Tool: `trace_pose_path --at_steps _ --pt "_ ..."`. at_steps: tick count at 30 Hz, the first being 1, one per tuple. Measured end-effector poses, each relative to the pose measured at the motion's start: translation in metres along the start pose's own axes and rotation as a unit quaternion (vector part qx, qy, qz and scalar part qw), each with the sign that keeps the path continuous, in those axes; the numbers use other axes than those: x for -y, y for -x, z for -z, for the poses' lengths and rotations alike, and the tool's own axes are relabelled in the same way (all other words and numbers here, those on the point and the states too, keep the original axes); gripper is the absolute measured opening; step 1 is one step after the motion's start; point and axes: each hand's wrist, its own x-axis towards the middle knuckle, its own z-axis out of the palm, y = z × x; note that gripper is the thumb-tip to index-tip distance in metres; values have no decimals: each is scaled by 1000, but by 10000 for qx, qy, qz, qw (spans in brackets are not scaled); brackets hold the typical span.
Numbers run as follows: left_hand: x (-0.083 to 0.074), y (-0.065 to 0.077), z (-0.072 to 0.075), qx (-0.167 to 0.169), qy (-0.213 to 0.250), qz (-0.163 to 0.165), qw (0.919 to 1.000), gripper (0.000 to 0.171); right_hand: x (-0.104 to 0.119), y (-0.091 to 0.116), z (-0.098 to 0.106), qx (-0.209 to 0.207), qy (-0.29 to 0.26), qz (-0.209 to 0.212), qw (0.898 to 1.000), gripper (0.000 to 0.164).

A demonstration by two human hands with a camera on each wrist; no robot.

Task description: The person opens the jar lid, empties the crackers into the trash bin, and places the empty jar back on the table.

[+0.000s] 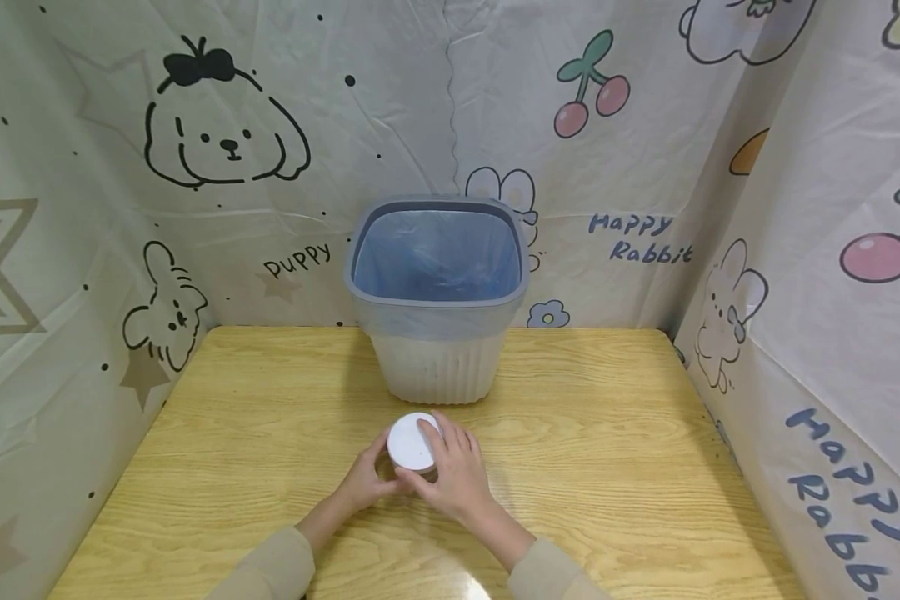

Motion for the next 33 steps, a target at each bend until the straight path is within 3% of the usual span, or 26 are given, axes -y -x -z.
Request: trace_pose_path --at_steps 10,17,24,33 --pt "-2 0 0 -2 -58 130 9999 83 -5 -3 3 -10 -3 407 9992 72" --pt "0 0 0 67 -88 221 9997 83 -10 -7 7 208 104 638 9977 71" --pt "32 1 -9 26 -13 293 9996 88 -15 -9 10 462 -30 808 9957 71" --pt "37 2 -9 71 167 372 9991 86 -22 -17 17 792 -60 1099 9908 74"
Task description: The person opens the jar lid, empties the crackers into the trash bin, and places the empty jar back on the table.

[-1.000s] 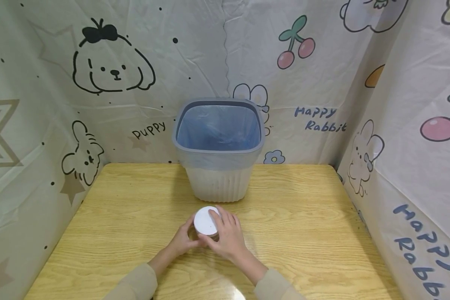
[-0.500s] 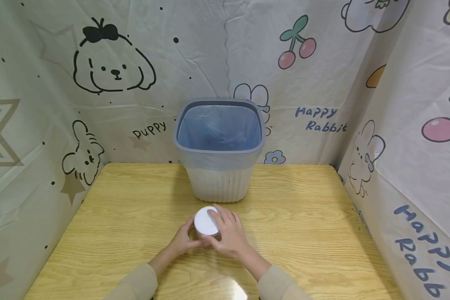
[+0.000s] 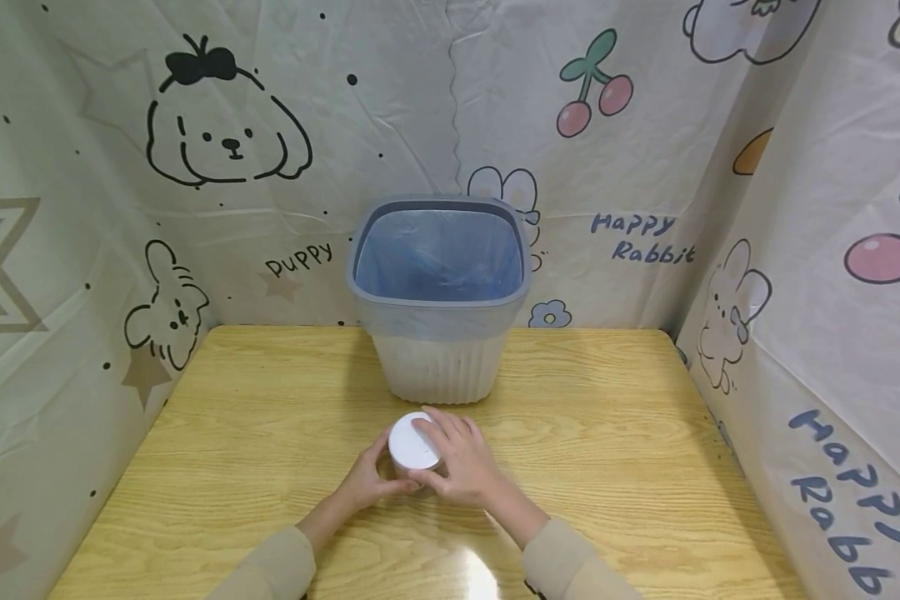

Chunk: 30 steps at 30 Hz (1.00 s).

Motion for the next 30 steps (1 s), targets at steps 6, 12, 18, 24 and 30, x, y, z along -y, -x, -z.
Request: trace_pose_path --at_steps 6,12,18,24,30 --pt "-1 0 0 28 29 92 9999 87 -6 -3 3 280 -105 212 9993 73" --pt "1 -1 0 27 -13 -26 10000 87 -10 -5 7 382 -62 484 9981 74" --pt "1 -1 0 -4 -90 -144 9999 87 -13 -7 12 469 -127 693 9964 75" --pt "1 -1 0 43 -83 -152 9998 88 -17 -10 16 657 -240 856 9939 75" --pt "-1 -1 1 103 -12 -142 9998 90 -21 -14 22 963 -614 899 9894 72"
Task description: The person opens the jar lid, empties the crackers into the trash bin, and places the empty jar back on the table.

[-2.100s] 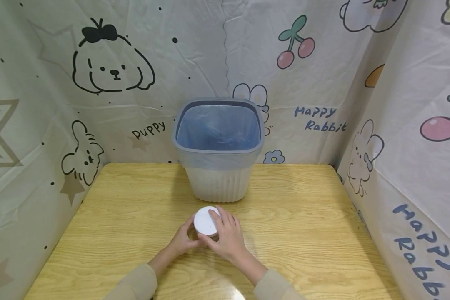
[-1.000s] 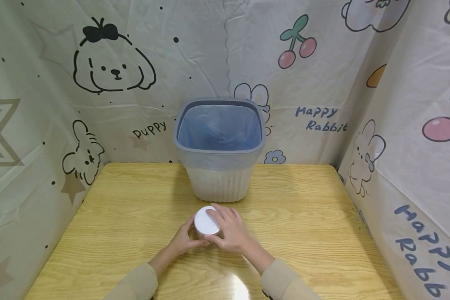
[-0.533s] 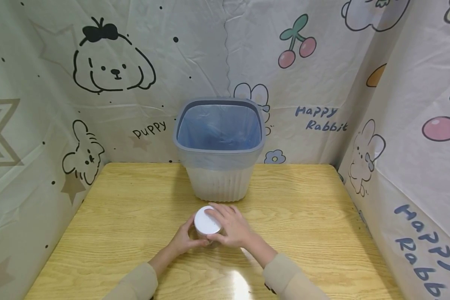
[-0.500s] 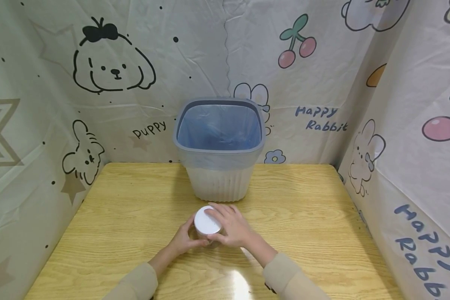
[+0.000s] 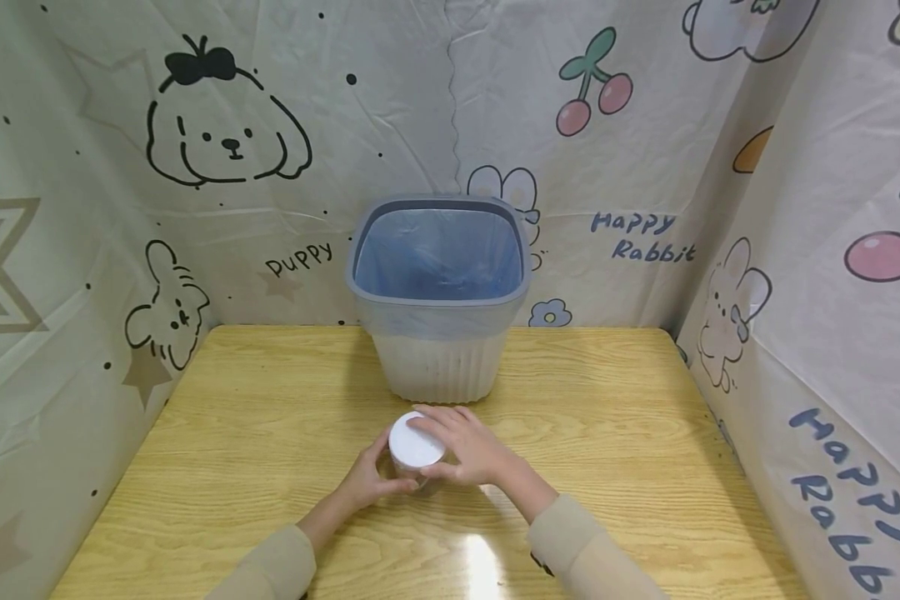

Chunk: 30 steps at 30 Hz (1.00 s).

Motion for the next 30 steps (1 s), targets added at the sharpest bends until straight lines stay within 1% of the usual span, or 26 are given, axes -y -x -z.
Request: trace_pose_path --at_steps 4,9,13,18,20,25,30 --pt "0 0 0 4 -6 43 10000 92 -3 -2 5 -19 -229 -15 9997 71" --pt "1 1 0 -22 -26 100 9999 91 -5 -2 9 -77 -258 -62 9996 73" --pt "2 0 0 -36 -77 29 10000 92 -6 0 12 -90 -212 -141 9996 74" --pt "1 1 0 -42 -120 51 9999 92 -6 2 15 -189 -113 -149 9996 76" --pt "0 1 0 -15 -85 120 9999 92 -7 3 16 -246 -122 -146 9995 76" --pt "0 1 0 18 11 157 9999 92 -10 7 19 -315 -62 -225 9992 74" --pt "-2 1 0 -23 7 103 9999 92 -12 11 24 -413 53 -251 9988 74"
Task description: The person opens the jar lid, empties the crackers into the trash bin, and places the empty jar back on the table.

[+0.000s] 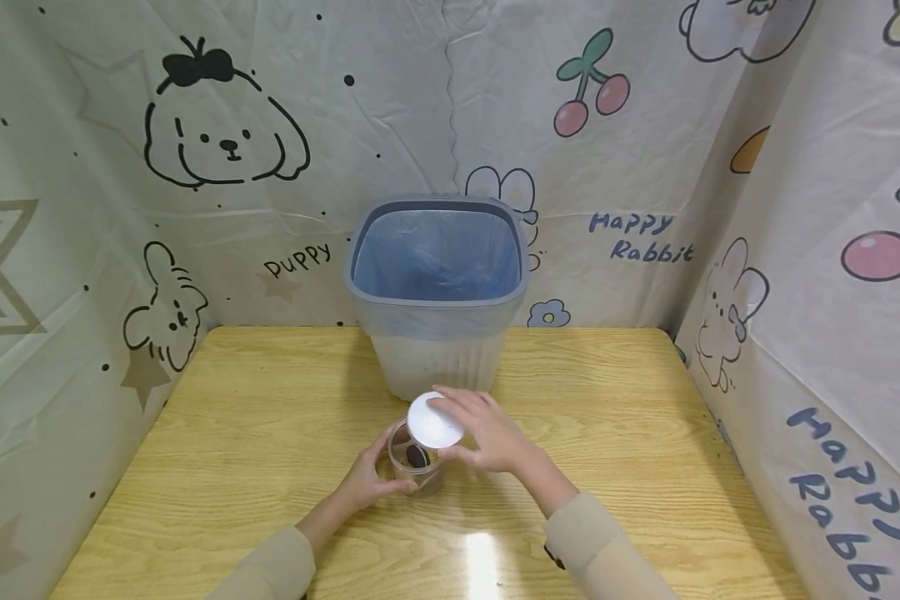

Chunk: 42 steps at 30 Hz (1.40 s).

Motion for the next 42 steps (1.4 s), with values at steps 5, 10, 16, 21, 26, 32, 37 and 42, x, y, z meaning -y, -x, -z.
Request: trace_pose_path --at_steps 5,10,16,21,26,32,37,42 --pt "-27 1 6 92 56 -18 9999 89 -2 3 6 -61 38 -62 10000 72" --pt "-36 2 9 155 173 28 9997 88 -3 7 11 -126 76 -185 9997 69" --pt "-35 1 9 144 222 8 9996 88 -8 13 16 -333 57 -262 9991 69" --pt "-35 2 9 155 249 52 9996 88 -10 19 19 -425 66 -407 9982 71" --pt "-36 2 9 182 340 97 9992 87 -12 26 22 -487 113 -530 9973 72" --pt "-35 1 8 133 386 61 9991 88 -14 34 27 -582 84 -712 9957 71" --pt "-30 0 7 114 548 -108 9984 87 -17 41 31 -730 121 -893 9933 68" --pt "-27 0 6 135 939 -202 9953 87 -23 48 34 -903 143 -955 9912 68"
